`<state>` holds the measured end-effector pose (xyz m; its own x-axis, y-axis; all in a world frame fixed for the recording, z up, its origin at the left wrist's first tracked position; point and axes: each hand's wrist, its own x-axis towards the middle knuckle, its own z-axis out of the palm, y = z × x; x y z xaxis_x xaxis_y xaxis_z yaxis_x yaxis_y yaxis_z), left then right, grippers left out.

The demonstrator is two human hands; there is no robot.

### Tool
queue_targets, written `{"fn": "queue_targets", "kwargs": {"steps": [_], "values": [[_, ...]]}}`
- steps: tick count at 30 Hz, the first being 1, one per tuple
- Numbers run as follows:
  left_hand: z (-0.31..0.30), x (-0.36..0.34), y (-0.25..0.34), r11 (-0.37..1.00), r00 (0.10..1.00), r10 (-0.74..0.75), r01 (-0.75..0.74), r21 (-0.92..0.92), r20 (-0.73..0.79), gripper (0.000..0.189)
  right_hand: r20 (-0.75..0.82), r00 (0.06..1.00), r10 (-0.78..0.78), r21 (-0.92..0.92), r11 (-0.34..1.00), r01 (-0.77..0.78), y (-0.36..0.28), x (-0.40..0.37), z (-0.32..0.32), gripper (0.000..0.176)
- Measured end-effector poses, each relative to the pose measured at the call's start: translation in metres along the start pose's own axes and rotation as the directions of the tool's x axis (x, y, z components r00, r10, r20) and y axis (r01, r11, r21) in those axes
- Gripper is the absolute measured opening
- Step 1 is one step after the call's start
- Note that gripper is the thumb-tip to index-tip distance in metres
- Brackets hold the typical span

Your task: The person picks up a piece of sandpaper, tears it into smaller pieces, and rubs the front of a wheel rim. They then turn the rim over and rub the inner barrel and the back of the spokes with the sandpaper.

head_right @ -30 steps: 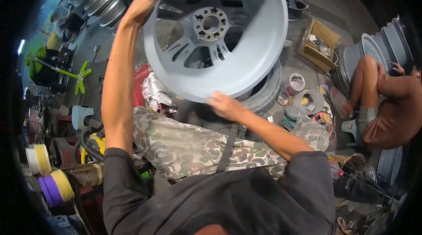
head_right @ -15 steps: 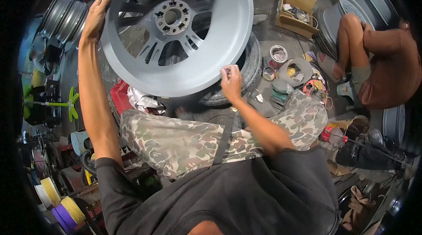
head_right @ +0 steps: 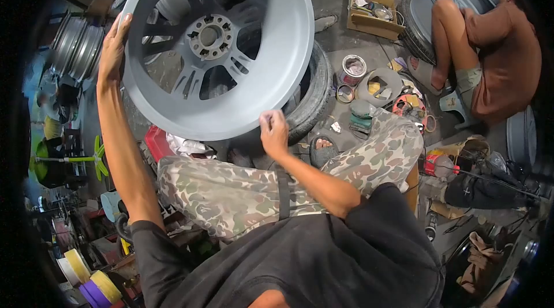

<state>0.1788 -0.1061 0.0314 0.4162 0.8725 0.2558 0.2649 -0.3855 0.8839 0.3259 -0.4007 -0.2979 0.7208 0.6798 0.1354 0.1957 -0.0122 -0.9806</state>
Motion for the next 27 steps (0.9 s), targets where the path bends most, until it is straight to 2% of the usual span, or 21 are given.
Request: {"fn": "queue_targets", "kwargs": {"steps": [1, 3, 4, 5, 6, 8, 9, 11, 12, 13, 15, 16, 18, 19, 23, 24, 27], "values": [[0.0, 0.001, -0.002, 1.0, 1.0, -0.008, 0.008, -0.027, 0.006, 0.064, 0.034, 0.997, 0.076, 0.111, 0.991, -0.08, -0.004, -0.008, 0.004, 0.008], [0.002, -0.004, -0.001, 0.999, 1.0, 0.001, -0.001, -0.051, 0.006, 0.063, -0.022, 0.999, 0.038, -0.007, 0.999, -0.038, 0.009, 0.011, -0.002, 0.011], [0.002, -0.006, -0.001, 0.997, 1.0, -0.001, 0.0, -0.079, -0.007, 0.063, -0.095, 0.992, 0.079, -0.06, 0.995, -0.085, 0.022, 0.033, -0.005, 0.015], [0.002, -0.006, -0.002, 0.997, 1.0, 0.003, -0.003, -0.077, -0.005, 0.063, -0.166, 0.964, 0.208, 0.027, 0.978, -0.207, 0.028, 0.062, -0.012, 0.019], [0.002, -0.006, -0.004, 0.998, 1.0, 0.009, -0.009, -0.066, -0.003, 0.063, -0.343, 0.939, 0.026, -0.14, 0.987, -0.078, 0.052, 0.097, -0.016, 0.019], [0.003, -0.005, -0.001, 0.999, 1.0, 0.011, -0.011, -0.041, 0.011, 0.062, -0.331, 0.936, 0.119, -0.052, 0.988, -0.145, 0.063, 0.145, -0.027, 0.016], [0.005, -0.004, -0.002, 0.999, 1.0, 0.013, -0.012, -0.045, 0.013, 0.062, -0.335, 0.935, 0.117, -0.055, 0.988, -0.144, 0.068, 0.144, -0.028, 0.016], [0.005, 0.001, -0.003, 1.0, 1.0, 0.024, -0.024, -0.021, 0.013, 0.061, -0.372, 0.908, 0.193, 0.085, 0.981, -0.174, 0.084, 0.139, -0.021, 0.017], [0.004, 0.001, -0.003, 0.999, 1.0, 0.03, -0.029, -0.018, 0.011, 0.061, -0.36, 0.907, 0.22, 0.134, 0.974, -0.183, 0.099, 0.119, -0.012, 0.017], [0.004, -0.001, -0.002, 0.999, 0.999, 0.042, -0.042, -0.02, 0.008, 0.061, -0.292, 0.897, 0.332, 0.25, 0.932, -0.263, 0.072, 0.091, -0.013, 0.017], [0.006, -0.005, -0.002, 0.998, 0.998, 0.06, -0.06, -0.023, 0.002, 0.06, -0.249, 0.873, 0.419, 0.289, 0.893, -0.346, 0.059, 0.064, -0.011, 0.015], [0.005, -0.007, -0.002, 0.998, 0.999, 0.043, -0.042, -0.043, 0.004, 0.06, -0.247, 0.876, 0.415, 0.292, 0.893, -0.341, 0.068, 0.075, -0.009, 0.015], [0.003, -0.012, 0.001, 0.999, 1.0, -0.005, 0.005, -0.036, -0.007, 0.057, -0.4, 0.872, 0.283, 0.171, 0.957, -0.233, 0.108, 0.112, -0.007, 0.014], [0.004, -0.012, 0.001, 0.999, 1.0, 0.003, -0.003, -0.033, -0.012, 0.057, -0.472, 0.864, 0.174, 0.077, 0.985, -0.157, 0.1, 0.141, -0.013, 0.015], [0.012, -0.013, 0.002, 0.997, 1.0, 0.029, -0.029, -0.071, 0.001, 0.058, -0.427, 0.876, 0.222, 0.153, 0.973, -0.172, 0.084, 0.229, -0.036, 0.018], [0.011, -0.012, 0.0, 0.997, 0.999, 0.036, -0.035, -0.068, 0.002, 0.059, -0.418, 0.882, 0.218, 0.155, 0.974, -0.167, 0.086, 0.223, -0.033, 0.018], [0.013, -0.016, 0.007, 0.998, 0.998, 0.044, -0.045, -0.04, -0.036, 0.058, -0.412, 0.869, 0.275, 0.325, 0.935, -0.142, 0.083, 0.166, -0.023, 0.015]]}}
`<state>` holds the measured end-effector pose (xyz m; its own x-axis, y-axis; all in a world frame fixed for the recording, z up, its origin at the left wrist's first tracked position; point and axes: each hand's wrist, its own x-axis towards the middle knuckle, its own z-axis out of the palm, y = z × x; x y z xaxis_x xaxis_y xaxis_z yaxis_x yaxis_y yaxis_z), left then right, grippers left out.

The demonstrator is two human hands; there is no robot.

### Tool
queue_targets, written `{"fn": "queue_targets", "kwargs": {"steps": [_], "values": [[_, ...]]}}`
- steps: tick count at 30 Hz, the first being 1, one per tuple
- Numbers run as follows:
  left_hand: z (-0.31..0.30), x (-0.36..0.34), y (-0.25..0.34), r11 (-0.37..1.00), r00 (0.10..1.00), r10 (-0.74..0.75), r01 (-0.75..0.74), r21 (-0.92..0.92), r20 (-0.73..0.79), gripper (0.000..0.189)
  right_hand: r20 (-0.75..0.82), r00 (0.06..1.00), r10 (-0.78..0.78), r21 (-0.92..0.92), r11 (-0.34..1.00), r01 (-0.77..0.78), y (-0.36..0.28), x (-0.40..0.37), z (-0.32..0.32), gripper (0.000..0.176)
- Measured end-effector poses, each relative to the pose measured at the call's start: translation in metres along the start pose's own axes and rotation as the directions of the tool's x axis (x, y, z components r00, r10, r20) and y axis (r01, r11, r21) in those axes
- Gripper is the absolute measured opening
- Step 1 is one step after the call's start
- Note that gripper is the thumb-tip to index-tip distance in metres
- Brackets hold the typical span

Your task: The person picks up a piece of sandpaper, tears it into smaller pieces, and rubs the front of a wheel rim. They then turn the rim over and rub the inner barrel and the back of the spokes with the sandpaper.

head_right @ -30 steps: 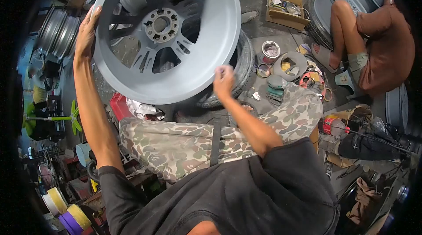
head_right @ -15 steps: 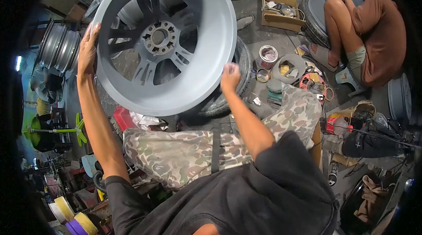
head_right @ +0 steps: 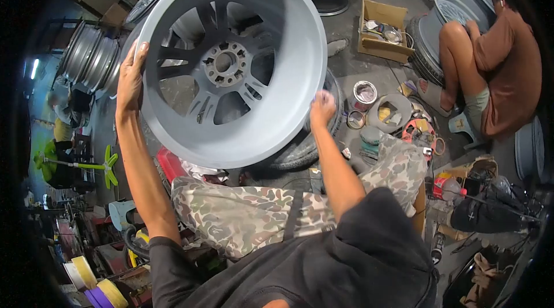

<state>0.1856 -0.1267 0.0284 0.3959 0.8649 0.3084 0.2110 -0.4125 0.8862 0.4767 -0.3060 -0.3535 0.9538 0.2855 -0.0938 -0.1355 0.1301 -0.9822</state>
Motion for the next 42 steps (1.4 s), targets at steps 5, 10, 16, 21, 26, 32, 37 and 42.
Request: {"fn": "queue_targets", "kwargs": {"steps": [5, 10, 16, 21, 26, 32, 37, 42], "values": [[0.005, -0.01, 0.007, 1.0, 1.0, 0.006, -0.006, -0.029, -0.003, 0.057, -0.031, 0.998, 0.058, 0.027, 0.998, -0.057, 0.012, 0.038, 0.008, 0.016], [0.008, -0.01, 0.007, 0.996, 0.999, 0.045, -0.047, 0.072, 0.025, 0.059, -0.005, 0.978, -0.208, 0.038, 0.977, 0.208, -0.065, 0.193, 0.121, 0.014], [0.013, -0.018, 0.013, 1.0, 1.0, 0.03, -0.03, 0.009, 0.0, 0.055, 0.155, 0.578, -0.801, 0.147, 0.597, 0.788, -0.292, 0.091, 0.248, 0.018], [0.005, -0.02, 0.009, 1.0, 1.0, 0.028, -0.028, 0.012, -0.011, 0.051, 0.327, 0.269, -0.906, 0.524, 0.411, 0.746, -0.334, -0.02, 0.257, 0.008], [0.002, -0.012, 0.006, 1.0, 1.0, 0.008, -0.008, 0.019, -0.013, 0.054, 0.282, 0.599, -0.749, 0.065, 0.638, 0.767, -0.255, 0.129, 0.21, 0.018], [0.002, -0.004, 0.005, 0.999, 1.0, 0.026, -0.026, 0.045, -0.017, 0.058, 0.268, 0.865, -0.424, -0.316, 0.81, 0.494, -0.056, 0.121, 0.047, 0.022], [-0.006, -0.009, -0.003, 0.999, 0.999, 0.042, -0.042, -0.001, -0.025, 0.06, 0.302, 0.923, -0.239, -0.384, 0.856, 0.347, 0.006, -0.043, -0.038, 0.019], [-0.002, -0.009, 0.002, 0.998, 0.998, 0.056, -0.057, 0.027, 0.012, 0.058, 0.664, 0.747, -0.013, -0.199, 0.961, 0.193, -0.045, -0.102, -0.028, 0.017]]}}
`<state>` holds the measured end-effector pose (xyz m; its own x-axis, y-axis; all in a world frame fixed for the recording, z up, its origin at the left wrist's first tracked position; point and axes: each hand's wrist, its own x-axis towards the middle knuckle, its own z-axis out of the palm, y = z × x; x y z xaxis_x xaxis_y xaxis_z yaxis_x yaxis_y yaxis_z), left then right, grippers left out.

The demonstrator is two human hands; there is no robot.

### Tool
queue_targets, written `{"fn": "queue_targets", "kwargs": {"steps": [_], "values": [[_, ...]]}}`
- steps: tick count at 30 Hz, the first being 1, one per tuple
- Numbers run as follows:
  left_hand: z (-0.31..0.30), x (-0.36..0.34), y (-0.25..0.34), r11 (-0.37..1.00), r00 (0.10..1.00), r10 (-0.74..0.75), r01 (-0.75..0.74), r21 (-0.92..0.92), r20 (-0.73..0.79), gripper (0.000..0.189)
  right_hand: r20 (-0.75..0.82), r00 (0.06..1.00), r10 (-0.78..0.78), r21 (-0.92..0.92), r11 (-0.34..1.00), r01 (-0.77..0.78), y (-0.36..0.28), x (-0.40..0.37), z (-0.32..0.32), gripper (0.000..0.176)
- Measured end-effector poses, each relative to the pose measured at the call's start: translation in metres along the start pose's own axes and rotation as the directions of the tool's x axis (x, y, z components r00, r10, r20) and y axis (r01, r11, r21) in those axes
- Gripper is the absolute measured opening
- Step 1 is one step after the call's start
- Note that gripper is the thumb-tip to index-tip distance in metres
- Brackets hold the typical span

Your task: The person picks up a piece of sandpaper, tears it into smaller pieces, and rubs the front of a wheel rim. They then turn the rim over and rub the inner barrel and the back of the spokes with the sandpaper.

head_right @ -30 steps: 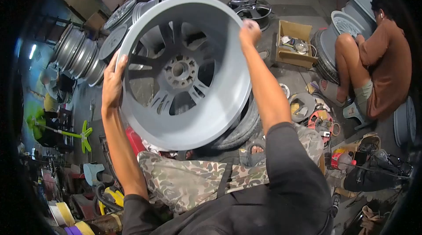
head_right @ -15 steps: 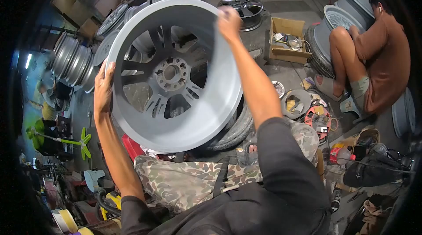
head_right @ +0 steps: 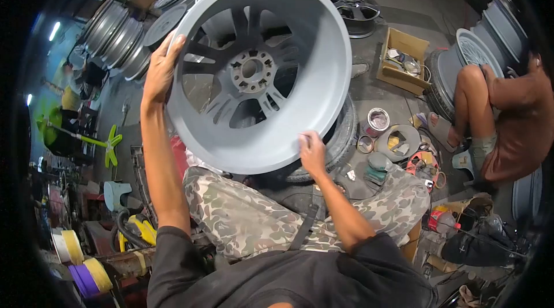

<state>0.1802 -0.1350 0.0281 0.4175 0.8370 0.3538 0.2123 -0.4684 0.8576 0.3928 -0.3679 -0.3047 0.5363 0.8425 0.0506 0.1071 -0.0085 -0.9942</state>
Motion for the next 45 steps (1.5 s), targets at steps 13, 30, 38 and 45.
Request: {"fn": "queue_targets", "kwargs": {"steps": [13, 30, 38, 45], "values": [[0.008, -0.034, -0.012, 0.912, 0.967, 0.183, -0.101, 0.398, -0.174, 0.051, 0.278, 0.514, -0.812, -0.408, 0.384, 0.828, -0.11, 0.184, 0.086, 0.015], [0.026, -0.042, -0.006, 0.913, 0.918, 0.333, -0.256, 0.317, -0.217, 0.057, 0.303, 0.944, -0.129, -0.409, 0.877, 0.251, -0.076, 0.193, 0.115, 0.034], [0.035, -0.044, -0.006, 0.957, 0.946, 0.235, -0.185, 0.222, -0.224, 0.055, 0.997, 0.02, -0.068, -0.063, -0.722, 0.689, -0.101, 0.291, 0.061, 0.038], [0.041, -0.04, 0.005, 0.92, 0.939, 0.3, -0.239, 0.312, -0.167, 0.053, 0.849, 0.45, -0.278, -0.502, -0.158, 0.85, -0.048, 0.244, 0.077, 0.027]]}}
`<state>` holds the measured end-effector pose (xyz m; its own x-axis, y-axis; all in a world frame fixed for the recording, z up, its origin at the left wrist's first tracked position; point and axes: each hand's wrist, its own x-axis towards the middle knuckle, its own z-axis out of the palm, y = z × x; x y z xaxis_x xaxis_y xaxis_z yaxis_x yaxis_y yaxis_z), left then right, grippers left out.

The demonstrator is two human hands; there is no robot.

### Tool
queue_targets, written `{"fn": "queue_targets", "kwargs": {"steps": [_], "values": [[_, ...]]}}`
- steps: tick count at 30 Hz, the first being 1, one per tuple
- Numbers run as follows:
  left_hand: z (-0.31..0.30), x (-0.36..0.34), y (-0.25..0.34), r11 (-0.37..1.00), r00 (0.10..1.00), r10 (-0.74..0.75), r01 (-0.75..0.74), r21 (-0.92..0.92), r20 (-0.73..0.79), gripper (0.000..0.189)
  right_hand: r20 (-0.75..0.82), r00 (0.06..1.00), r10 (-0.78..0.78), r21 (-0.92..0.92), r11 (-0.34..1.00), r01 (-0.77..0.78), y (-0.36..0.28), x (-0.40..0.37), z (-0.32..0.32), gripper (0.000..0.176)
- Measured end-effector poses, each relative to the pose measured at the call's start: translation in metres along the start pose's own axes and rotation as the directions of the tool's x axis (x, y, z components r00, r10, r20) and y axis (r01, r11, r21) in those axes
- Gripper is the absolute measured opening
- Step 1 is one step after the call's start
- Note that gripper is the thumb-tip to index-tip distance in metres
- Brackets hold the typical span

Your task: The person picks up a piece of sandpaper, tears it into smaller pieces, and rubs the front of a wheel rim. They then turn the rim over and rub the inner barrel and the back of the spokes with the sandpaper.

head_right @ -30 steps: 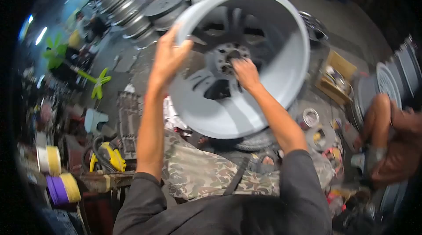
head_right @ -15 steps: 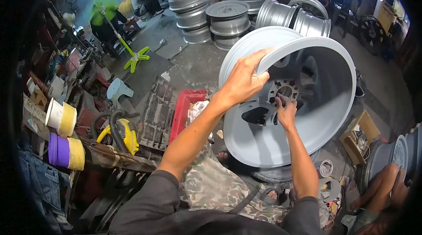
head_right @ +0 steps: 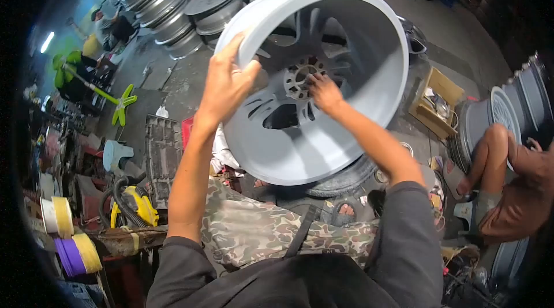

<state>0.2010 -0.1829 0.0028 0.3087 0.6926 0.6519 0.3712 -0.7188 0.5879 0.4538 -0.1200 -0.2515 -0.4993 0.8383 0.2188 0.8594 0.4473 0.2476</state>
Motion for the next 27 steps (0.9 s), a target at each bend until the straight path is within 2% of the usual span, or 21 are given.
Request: {"fn": "queue_targets", "kwargs": {"steps": [1, 2, 3, 4, 5, 7, 8, 9, 11, 13, 14, 15, 17, 19, 21, 22, 23, 24, 25, 26, 27], "values": [[0.001, 0.001, -0.002, 0.996, 0.996, 0.087, -0.086, 0.033, -0.03, 0.053, -0.019, 0.989, 0.146, 0.172, 0.975, -0.14, -0.016, 0.009, 0.011, 0.025], [0.0, 0.001, 0.002, 0.995, 0.995, 0.092, -0.091, 0.026, -0.025, 0.053, 0.023, 0.947, 0.319, 0.394, 0.868, -0.302, -0.03, 0.017, -0.002, 0.022], [-0.004, 0.001, 0.009, 1.0, 1.0, -0.014, 0.014, 0.023, 0.005, 0.052, 0.1, 0.88, 0.464, 0.585, 0.688, -0.429, -0.041, 0.024, -0.023, 0.02], [-0.006, -0.001, 0.014, 0.993, 0.992, -0.12, 0.119, 0.022, 0.041, 0.051, 0.237, 0.824, 0.515, 0.851, 0.299, -0.432, -0.042, 0.032, -0.038, 0.016], [-0.005, -0.003, 0.011, 0.994, 0.992, -0.113, 0.112, 0.016, 0.052, 0.051, 0.414, 0.706, 0.574, 0.91, -0.281, -0.304, -0.043, 0.045, -0.021, 0.025], [-0.004, 0.0, 0.001, 0.997, 0.997, -0.07, 0.07, -0.008, 0.016, 0.052, 0.624, 0.692, 0.363, 0.586, -0.803, -0.107, -0.02, 0.047, -0.031, 0.021], [-0.005, 0.001, 0.002, 0.998, 0.998, -0.061, 0.061, -0.006, 0.019, 0.052, 0.618, 0.692, 0.373, 0.592, -0.8, -0.097, -0.017, 0.044, -0.038, 0.021], [-0.007, 0.004, 0.002, 0.998, 0.998, -0.054, 0.054, -0.01, 0.014, 0.052, 0.57, 0.663, 0.485, 0.695, -0.715, -0.075, -0.018, 0.039, -0.046, 0.02], [-0.01, 0.003, 0.001, 0.982, 0.981, -0.182, 0.184, -0.033, 0.072, 0.052, 0.447, 0.604, 0.66, 0.854, -0.516, -0.068, -0.032, 0.018, -0.056, 0.02], [-0.01, 0.0, 0.001, 0.984, 0.983, -0.173, 0.175, -0.034, 0.068, 0.052, 0.304, 0.521, 0.798, 0.948, -0.307, -0.082, -0.046, -0.008, -0.056, 0.022], [-0.009, 0.005, 0.001, 0.99, 0.99, -0.137, 0.138, -0.038, 0.039, 0.052, -0.317, 0.607, 0.729, 0.875, 0.472, -0.11, -0.04, -0.012, -0.02, 0.027], [-0.008, 0.007, 0.0, 0.99, 0.991, -0.131, 0.132, -0.039, 0.035, 0.052, -0.324, 0.605, 0.728, 0.872, 0.477, -0.107, -0.035, -0.014, -0.028, 0.027], [-0.008, 0.005, -0.003, 0.992, 0.993, -0.116, 0.117, -0.052, 0.031, 0.052, -0.381, 0.867, 0.321, 0.443, 0.886, -0.134, -0.035, -0.022, -0.038, 0.026], [-0.008, 0.005, -0.004, 0.992, 0.992, -0.121, 0.122, -0.038, 0.027, 0.053, -0.308, 0.912, 0.27, 0.369, 0.918, -0.147, -0.019, -0.017, -0.035, 0.028], [-0.009, 0.003, -0.004, 0.991, 0.991, -0.131, 0.131, -0.022, 0.025, 0.053, -0.122, 0.976, 0.182, 0.4, 0.908, -0.12, -0.007, -0.004, -0.026, 0.029], [-0.008, 0.003, -0.003, 0.995, 0.995, -0.1, 0.1, -0.007, 0.018, 0.053, -0.172, 0.977, 0.128, 0.442, 0.896, -0.04, -0.001, 0.001, -0.02, 0.031], [-0.007, 0.003, -0.002, 0.998, 0.998, -0.065, 0.065, 0.005, 0.01, 0.053, -0.168, 0.977, 0.129, 0.442, 0.896, -0.042, -0.001, 0.006, -0.027, 0.031], [-0.007, 0.004, -0.001, 0.998, 0.998, -0.064, 0.064, 0.002, 0.009, 0.053, 0.121, 0.973, 0.196, 0.586, 0.777, -0.229, -0.003, 0.015, -0.039, 0.032], [-0.008, 0.004, 0.001, 0.997, 0.997, -0.08, 0.08, -0.003, 0.009, 0.052, 0.405, 0.893, 0.198, 0.651, 0.623, -0.434, -0.004, 0.02, -0.05, 0.032], [-0.008, 0.003, 0.001, 0.995, 0.995, -0.098, 0.098, -0.007, 0.007, 0.052, 0.25, 0.936, 0.249, 0.799, 0.493, -0.345, -0.009, 0.012, -0.051, 0.033], [-0.008, 0.003, 0.0, 0.995, 0.995, -0.101, 0.101, -0.008, 0.003, 0.052, 0.252, 0.936, 0.245, 0.798, 0.495, -0.344, -0.014, 0.006, -0.053, 0.033]]}}
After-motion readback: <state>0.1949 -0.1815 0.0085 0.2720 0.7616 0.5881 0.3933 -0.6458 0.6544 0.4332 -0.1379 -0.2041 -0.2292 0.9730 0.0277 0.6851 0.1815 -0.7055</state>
